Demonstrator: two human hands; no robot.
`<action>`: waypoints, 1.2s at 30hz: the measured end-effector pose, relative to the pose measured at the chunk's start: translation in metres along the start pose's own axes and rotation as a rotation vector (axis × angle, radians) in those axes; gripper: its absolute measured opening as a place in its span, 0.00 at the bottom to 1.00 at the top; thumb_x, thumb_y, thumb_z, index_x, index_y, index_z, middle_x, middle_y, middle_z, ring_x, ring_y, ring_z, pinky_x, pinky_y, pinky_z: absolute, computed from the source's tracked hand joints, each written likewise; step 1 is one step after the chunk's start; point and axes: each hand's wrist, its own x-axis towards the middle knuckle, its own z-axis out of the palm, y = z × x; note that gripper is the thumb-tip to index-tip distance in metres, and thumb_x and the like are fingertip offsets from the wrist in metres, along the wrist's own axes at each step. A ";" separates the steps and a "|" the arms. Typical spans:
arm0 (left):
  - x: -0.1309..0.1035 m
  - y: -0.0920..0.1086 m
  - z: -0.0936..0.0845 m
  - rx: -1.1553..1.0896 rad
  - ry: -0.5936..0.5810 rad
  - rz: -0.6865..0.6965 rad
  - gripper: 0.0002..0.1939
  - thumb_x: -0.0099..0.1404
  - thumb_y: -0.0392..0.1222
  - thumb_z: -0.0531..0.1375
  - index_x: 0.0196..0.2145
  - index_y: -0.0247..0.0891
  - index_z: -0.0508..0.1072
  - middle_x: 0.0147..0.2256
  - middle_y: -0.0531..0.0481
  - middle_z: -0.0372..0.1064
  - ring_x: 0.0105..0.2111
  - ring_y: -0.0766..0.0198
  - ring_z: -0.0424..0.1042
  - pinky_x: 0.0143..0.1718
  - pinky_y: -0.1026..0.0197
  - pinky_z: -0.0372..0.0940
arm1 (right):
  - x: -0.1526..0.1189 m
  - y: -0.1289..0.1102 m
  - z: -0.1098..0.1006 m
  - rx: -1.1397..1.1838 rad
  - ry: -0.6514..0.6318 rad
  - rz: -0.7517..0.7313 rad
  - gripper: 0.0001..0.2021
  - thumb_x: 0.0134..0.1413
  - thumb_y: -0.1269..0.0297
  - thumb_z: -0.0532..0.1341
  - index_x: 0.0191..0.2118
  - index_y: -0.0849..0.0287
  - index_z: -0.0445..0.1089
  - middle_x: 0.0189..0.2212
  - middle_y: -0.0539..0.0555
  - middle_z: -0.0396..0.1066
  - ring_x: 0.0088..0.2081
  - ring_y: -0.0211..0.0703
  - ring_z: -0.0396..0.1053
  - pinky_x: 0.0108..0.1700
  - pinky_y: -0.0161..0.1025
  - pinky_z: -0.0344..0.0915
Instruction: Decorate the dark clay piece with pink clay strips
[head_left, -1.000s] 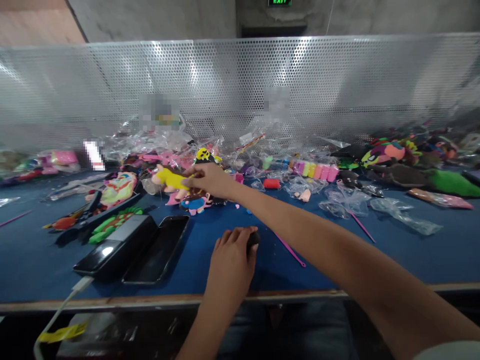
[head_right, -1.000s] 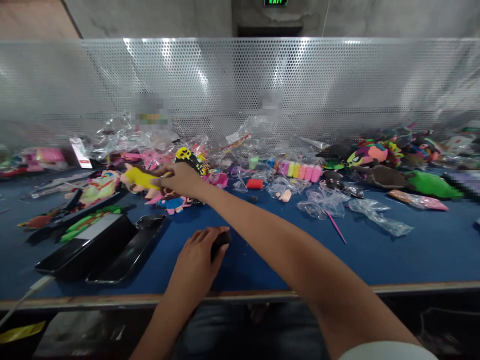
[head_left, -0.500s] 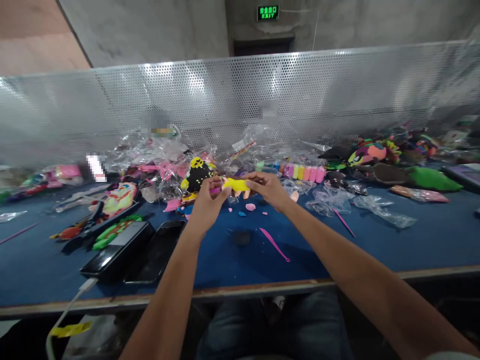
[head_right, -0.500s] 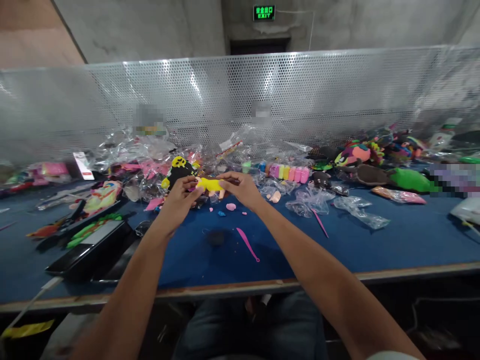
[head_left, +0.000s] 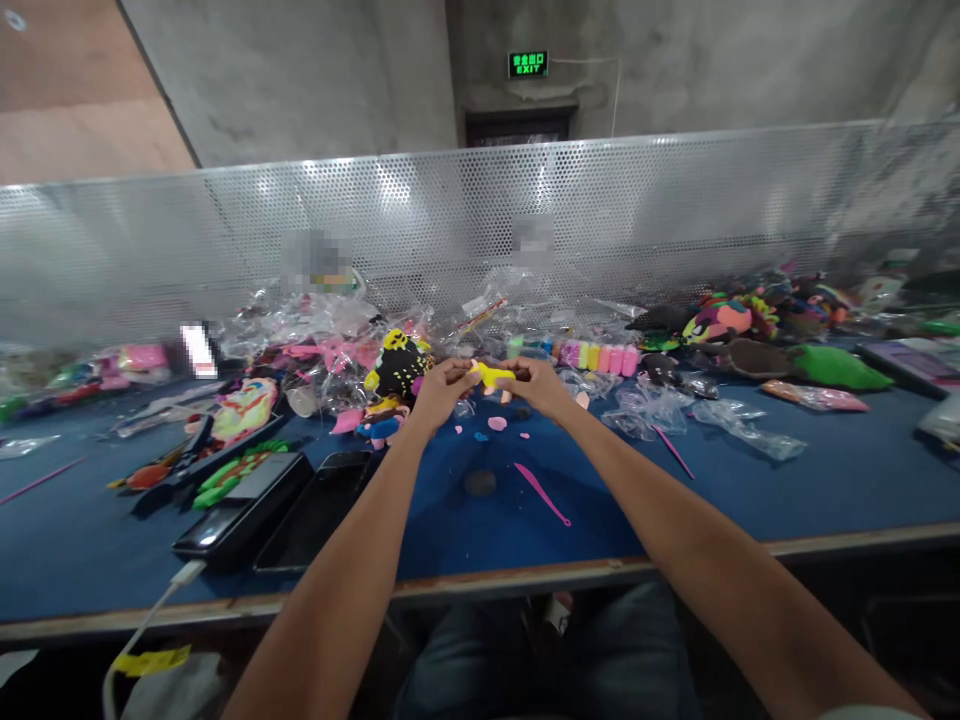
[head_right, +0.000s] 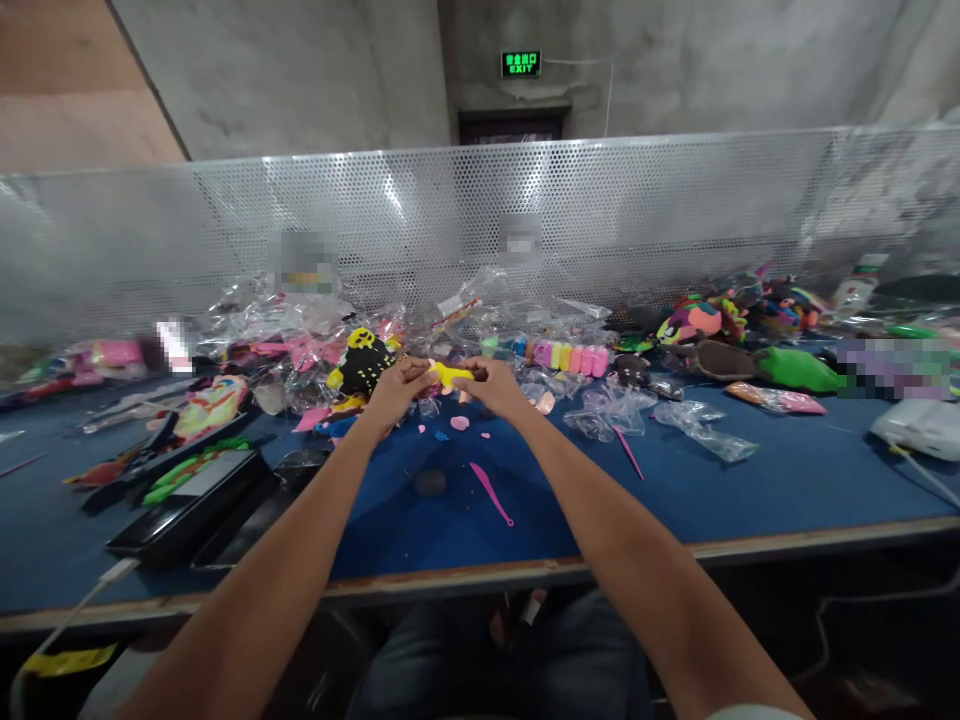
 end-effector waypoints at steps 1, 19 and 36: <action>-0.001 -0.002 0.000 0.021 -0.009 0.020 0.20 0.51 0.49 0.67 0.39 0.35 0.73 0.34 0.48 0.75 0.28 0.66 0.71 0.31 0.64 0.64 | 0.000 0.000 -0.002 -0.009 -0.027 0.001 0.19 0.46 0.56 0.67 0.43 0.61 0.72 0.21 0.49 0.74 0.25 0.39 0.72 0.31 0.35 0.66; -0.139 0.030 0.007 0.656 0.037 0.127 0.15 0.66 0.48 0.56 0.48 0.42 0.70 0.46 0.48 0.71 0.42 0.60 0.70 0.44 0.58 0.65 | -0.001 -0.001 0.026 0.011 -0.153 0.065 0.13 0.45 0.64 0.67 0.38 0.60 0.69 0.27 0.49 0.76 0.28 0.39 0.74 0.35 0.35 0.68; -0.155 0.009 0.007 0.906 -0.115 0.032 0.20 0.63 0.37 0.59 0.53 0.42 0.68 0.45 0.45 0.73 0.46 0.51 0.70 0.48 0.47 0.64 | 0.030 -0.037 0.136 -0.736 -0.633 -0.192 0.19 0.48 0.65 0.68 0.47 0.61 0.68 0.42 0.55 0.76 0.38 0.46 0.74 0.34 0.35 0.62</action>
